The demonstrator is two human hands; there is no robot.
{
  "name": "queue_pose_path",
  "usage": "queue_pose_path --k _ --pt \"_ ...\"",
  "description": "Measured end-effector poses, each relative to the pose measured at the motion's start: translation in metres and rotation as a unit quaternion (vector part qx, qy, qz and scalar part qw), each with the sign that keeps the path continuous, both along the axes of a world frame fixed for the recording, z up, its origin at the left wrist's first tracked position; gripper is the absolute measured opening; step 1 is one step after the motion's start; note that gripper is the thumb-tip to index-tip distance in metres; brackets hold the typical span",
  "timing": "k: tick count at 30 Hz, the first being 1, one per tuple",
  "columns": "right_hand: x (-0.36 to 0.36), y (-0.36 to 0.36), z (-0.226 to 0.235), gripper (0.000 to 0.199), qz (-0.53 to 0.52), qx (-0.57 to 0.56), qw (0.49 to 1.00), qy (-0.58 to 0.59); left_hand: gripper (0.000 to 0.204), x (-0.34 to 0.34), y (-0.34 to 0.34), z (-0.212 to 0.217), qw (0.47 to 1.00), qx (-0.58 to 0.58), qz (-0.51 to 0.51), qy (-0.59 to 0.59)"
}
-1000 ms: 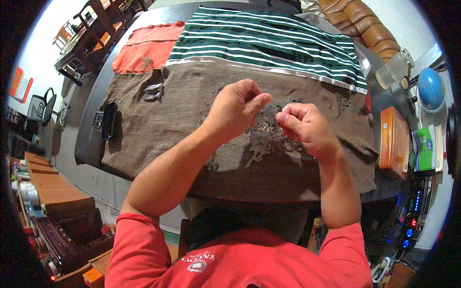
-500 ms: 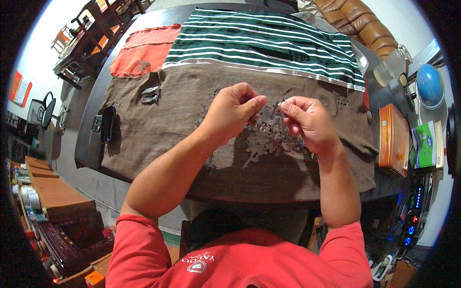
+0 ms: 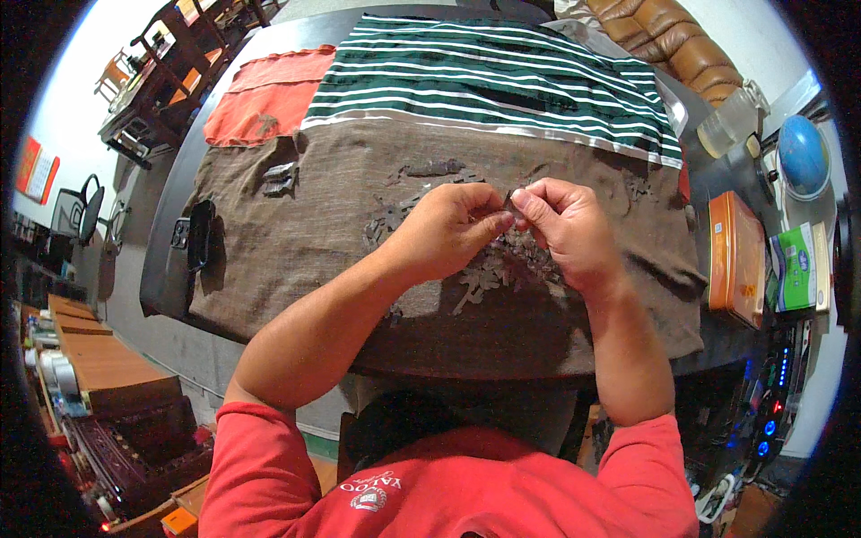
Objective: The person repeatedly picks up small metallic pieces from a cloth on a table, joins them by hand, and places the assembled units back on the cloth. The person occasionally reaches into a nearby box to retrieve additional pieces and continues assembling them one at a time.
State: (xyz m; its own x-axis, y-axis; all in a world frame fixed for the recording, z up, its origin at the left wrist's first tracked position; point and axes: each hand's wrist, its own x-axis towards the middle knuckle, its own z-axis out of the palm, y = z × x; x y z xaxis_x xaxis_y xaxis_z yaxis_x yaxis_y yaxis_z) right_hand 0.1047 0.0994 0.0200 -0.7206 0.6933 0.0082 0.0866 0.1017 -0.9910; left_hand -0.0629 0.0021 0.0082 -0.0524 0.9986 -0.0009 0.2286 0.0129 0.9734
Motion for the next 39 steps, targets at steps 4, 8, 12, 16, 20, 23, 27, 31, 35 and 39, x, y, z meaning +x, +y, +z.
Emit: queue_pose_path --k 4,8,12,16,20,23,27,31,35,39 --pt "-0.001 -0.001 -0.004 0.023 0.015 0.066 0.997 0.023 0.022 0.000 -0.001 0.003 0.999 -0.014 -0.015 0.044" --pt "0.001 0.004 -0.007 0.024 -0.020 0.082 0.996 0.034 0.022 -0.001 -0.001 0.002 0.998 -0.021 -0.047 -0.046" --pt "0.004 0.016 0.000 0.032 -0.112 -0.033 0.990 0.081 0.022 -0.002 -0.001 -0.002 0.991 -0.047 -0.066 -0.108" --pt "0.009 0.019 0.007 0.026 -0.068 -0.123 0.982 0.125 0.026 -0.002 0.000 -0.005 0.982 -0.060 -0.078 -0.162" --pt "0.009 0.012 0.005 0.021 0.055 -0.124 0.984 0.119 0.029 -0.003 -0.002 -0.003 0.940 -0.083 -0.116 -0.309" --pt "0.008 0.012 0.003 0.021 0.102 -0.074 0.986 0.113 0.029 -0.003 -0.003 -0.001 0.923 -0.112 -0.144 -0.339" --pt "0.007 0.012 0.000 0.022 0.107 -0.093 0.985 0.097 0.027 -0.002 -0.005 0.000 0.921 -0.118 -0.144 -0.343" --pt "0.006 0.009 0.000 0.021 0.063 -0.065 0.994 0.068 0.024 -0.004 -0.005 0.000 0.892 -0.124 -0.155 -0.407" --pt "0.004 0.005 0.002 0.018 0.012 -0.013 0.998 0.052 0.021 -0.003 -0.004 -0.001 0.897 -0.115 -0.159 -0.395" --pt "0.003 0.002 0.002 0.017 -0.003 0.026 0.999 0.028 0.017 -0.003 -0.003 -0.001 0.911 -0.116 -0.138 -0.371"
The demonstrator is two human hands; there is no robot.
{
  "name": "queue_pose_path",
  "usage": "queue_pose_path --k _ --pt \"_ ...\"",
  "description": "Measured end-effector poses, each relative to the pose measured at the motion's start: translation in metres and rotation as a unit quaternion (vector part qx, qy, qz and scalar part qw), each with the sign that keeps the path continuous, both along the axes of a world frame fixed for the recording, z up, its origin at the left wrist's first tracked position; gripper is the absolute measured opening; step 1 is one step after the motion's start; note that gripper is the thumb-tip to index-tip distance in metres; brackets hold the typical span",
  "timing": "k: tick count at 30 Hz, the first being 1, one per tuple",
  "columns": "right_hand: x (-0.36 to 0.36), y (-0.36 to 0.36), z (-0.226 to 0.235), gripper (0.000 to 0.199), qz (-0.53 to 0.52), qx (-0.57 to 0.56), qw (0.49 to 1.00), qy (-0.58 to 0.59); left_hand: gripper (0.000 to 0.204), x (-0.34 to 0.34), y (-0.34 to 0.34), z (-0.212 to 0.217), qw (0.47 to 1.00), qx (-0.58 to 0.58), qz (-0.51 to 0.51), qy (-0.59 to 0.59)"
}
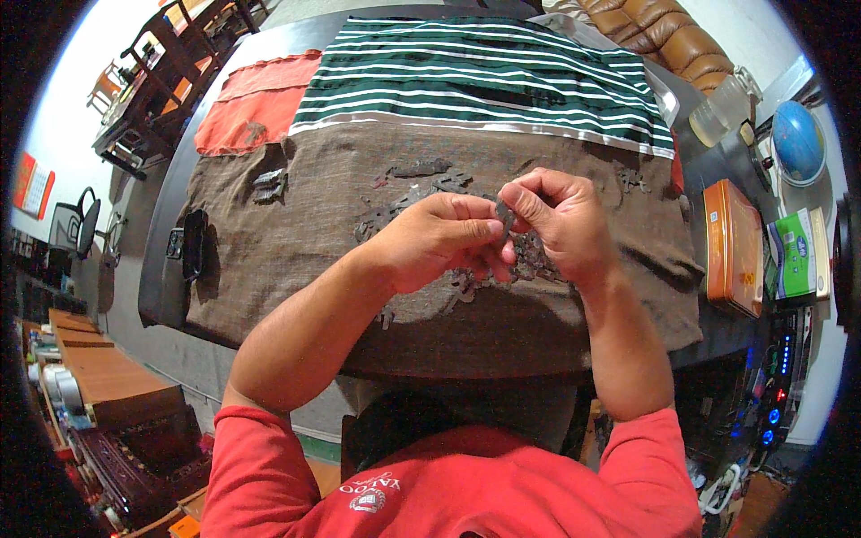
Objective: The person repeatedly picks up small metallic pieces from a cloth on a table, joins them by hand, and places the assembled units back on the cloth. The person occasionally reaches into a nearby box to retrieve additional pieces and continues assembling them one at a time.
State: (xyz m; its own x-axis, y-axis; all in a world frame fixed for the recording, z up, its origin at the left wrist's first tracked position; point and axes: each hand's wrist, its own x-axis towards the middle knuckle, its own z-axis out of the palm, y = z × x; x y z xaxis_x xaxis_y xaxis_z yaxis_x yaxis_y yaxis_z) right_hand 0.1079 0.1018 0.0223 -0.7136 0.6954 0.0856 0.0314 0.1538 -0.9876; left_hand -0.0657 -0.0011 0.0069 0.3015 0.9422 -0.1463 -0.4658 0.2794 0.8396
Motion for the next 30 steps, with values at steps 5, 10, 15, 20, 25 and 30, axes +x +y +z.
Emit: queue_pose_path --k 5,10,15,20,25,30 --pt "0.001 0.001 -0.001 0.016 0.017 0.017 1.000 0.010 0.017 0.000 0.000 -0.001 0.999 -0.016 0.028 0.023" --pt "0.000 0.002 -0.002 0.015 0.002 0.036 0.999 0.002 0.018 -0.001 0.002 -0.002 0.999 -0.010 0.045 0.022" --pt "0.000 0.000 -0.003 0.018 -0.006 0.059 0.998 -0.027 0.023 0.005 0.003 -0.001 0.966 0.062 0.118 0.222" --pt "-0.001 0.001 -0.006 0.018 -0.035 0.023 0.999 0.006 0.026 0.003 0.006 0.000 0.964 0.033 0.201 0.174" --pt "0.000 0.002 -0.004 0.020 -0.058 -0.032 0.997 0.037 0.024 -0.009 0.009 0.001 0.952 -0.023 0.250 0.177" --pt "0.001 0.003 -0.002 0.020 -0.068 -0.080 0.993 0.048 0.021 0.003 0.011 -0.005 0.943 0.036 0.295 0.149"
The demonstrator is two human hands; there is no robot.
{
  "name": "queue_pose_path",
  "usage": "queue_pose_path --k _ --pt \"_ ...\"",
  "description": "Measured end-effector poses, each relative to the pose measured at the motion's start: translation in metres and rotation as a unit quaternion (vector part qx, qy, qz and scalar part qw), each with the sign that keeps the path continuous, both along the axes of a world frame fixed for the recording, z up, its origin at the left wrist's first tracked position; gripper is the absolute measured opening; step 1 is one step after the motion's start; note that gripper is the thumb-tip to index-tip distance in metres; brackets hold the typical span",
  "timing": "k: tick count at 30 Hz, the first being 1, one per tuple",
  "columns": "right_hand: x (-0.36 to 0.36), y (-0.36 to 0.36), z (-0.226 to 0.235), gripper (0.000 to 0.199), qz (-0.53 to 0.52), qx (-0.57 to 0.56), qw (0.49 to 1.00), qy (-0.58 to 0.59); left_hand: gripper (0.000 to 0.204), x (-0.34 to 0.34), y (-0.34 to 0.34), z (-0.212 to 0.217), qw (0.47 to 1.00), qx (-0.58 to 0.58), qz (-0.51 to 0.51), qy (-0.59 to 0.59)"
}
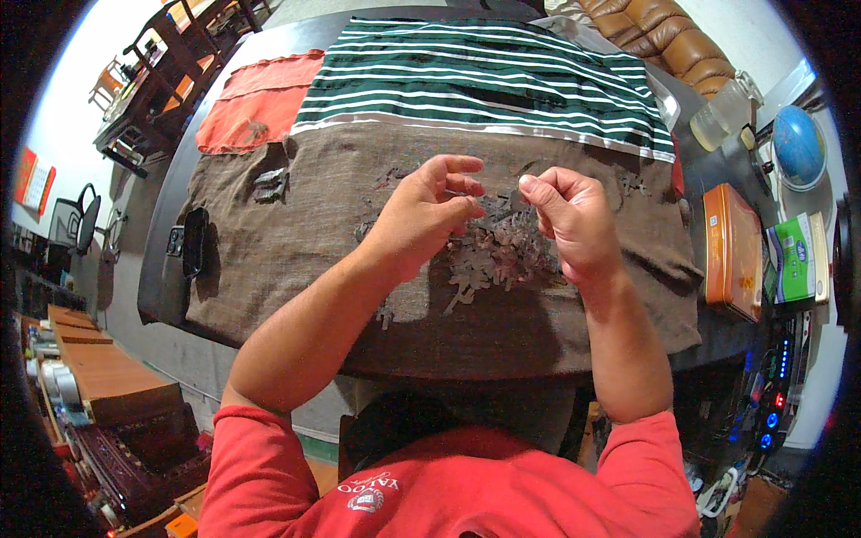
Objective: The person repeatedly picks up small metallic pieces from a cloth on a table, joins them by hand, and places the assembled units back on the cloth. The person occasionally reaches into a nearby box to retrieve additional pieces and continues assembling them one at a time.
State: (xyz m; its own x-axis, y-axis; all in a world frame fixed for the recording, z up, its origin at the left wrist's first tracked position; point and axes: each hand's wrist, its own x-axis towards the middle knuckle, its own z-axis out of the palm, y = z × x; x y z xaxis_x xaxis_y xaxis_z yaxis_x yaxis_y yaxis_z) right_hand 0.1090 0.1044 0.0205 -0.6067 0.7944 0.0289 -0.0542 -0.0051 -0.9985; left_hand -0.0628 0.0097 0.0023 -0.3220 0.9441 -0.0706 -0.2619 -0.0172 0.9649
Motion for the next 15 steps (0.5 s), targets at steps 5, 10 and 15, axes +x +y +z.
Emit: queue_pose_path --k 5,10,15 --pt "0.000 0.002 -0.002 0.019 0.022 0.029 0.999 -0.012 0.019 -0.006 -0.004 -0.002 0.982 -0.052 -0.150 -0.103" --pt "-0.002 0.001 -0.001 0.017 0.037 0.059 0.997 -0.017 0.021 -0.009 -0.006 -0.002 0.960 -0.065 -0.215 -0.168" --pt "0.001 -0.002 0.003 0.017 0.082 -0.004 0.996 0.015 0.020 -0.010 -0.006 -0.001 0.952 -0.048 -0.233 -0.192"
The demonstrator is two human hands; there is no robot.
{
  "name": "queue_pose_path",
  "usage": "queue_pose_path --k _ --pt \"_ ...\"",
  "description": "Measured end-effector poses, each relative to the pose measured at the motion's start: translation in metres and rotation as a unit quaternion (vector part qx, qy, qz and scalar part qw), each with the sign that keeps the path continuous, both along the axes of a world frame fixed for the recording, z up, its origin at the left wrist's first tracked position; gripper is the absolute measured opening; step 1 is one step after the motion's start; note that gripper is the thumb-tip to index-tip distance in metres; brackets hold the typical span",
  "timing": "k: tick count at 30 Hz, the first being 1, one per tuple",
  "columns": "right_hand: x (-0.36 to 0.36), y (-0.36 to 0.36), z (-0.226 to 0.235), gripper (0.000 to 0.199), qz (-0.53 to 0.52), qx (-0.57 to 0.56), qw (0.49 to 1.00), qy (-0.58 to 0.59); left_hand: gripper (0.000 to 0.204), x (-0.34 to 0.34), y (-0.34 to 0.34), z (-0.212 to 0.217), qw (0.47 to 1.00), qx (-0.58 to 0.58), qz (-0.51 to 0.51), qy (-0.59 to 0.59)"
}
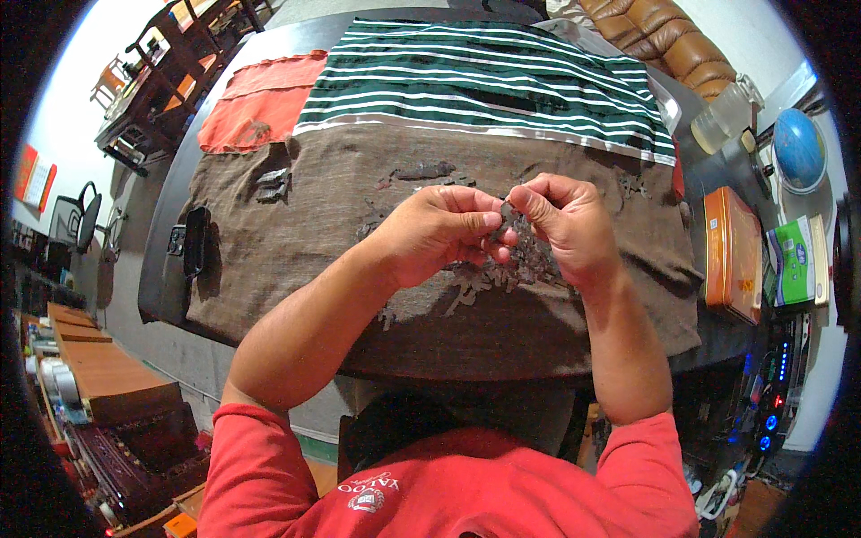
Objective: The person repeatedly picks up small metallic pieces from a cloth on a table, joins them by hand, and places the assembled units back on the cloth. The person occasionally reaches into a nearby box to retrieve additional pieces and continues assembling them one at a time.
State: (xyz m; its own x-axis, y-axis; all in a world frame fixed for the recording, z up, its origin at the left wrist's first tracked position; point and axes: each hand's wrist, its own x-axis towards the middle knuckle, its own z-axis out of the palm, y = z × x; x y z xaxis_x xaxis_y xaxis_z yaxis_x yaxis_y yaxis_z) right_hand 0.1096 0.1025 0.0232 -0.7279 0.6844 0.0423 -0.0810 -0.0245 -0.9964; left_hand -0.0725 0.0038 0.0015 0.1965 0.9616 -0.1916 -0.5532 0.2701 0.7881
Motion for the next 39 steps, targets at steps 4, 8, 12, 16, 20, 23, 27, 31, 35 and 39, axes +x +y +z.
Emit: queue_pose_path --k 4,8,12,16,20,23,27,31,35,39 --pt "-0.001 0.002 -0.001 0.018 -0.007 0.069 0.998 -0.012 0.020 -0.001 0.000 0.000 1.000 0.007 -0.008 -0.008" --pt "0.000 0.003 -0.003 0.017 -0.012 0.082 0.996 -0.023 0.023 0.000 0.000 -0.001 1.000 0.002 0.001 -0.016" --pt "-0.003 0.002 -0.007 0.016 -0.061 0.072 0.995 -0.014 0.029 -0.001 0.002 -0.002 0.999 0.008 -0.006 -0.032" --pt "-0.004 0.005 -0.010 0.016 -0.102 0.092 0.991 -0.004 0.033 -0.001 0.002 -0.004 0.999 0.013 -0.006 -0.037" --pt "-0.002 0.008 -0.011 0.016 -0.113 0.054 0.992 -0.011 0.035 0.000 0.003 -0.004 0.999 0.013 0.002 -0.032" --pt "-0.004 0.008 -0.009 0.019 -0.145 0.075 0.986 -0.034 0.034 0.000 0.003 -0.005 0.999 0.018 0.003 -0.035" --pt "-0.009 0.001 -0.005 0.020 -0.137 0.125 0.982 -0.011 0.030 0.000 0.002 -0.005 1.000 0.020 0.018 -0.015" --pt "-0.003 0.003 0.000 0.016 -0.016 0.125 0.991 -0.052 0.024 0.000 0.005 -0.005 0.999 0.015 0.036 0.014" --pt "0.002 0.006 0.001 0.015 0.036 0.065 0.995 -0.061 0.023 0.004 0.003 -0.003 0.997 0.035 0.048 0.058" --pt "0.015 0.023 -0.002 0.012 -0.035 0.218 0.974 -0.041 0.019 0.003 0.003 0.000 0.994 0.013 0.067 0.088"
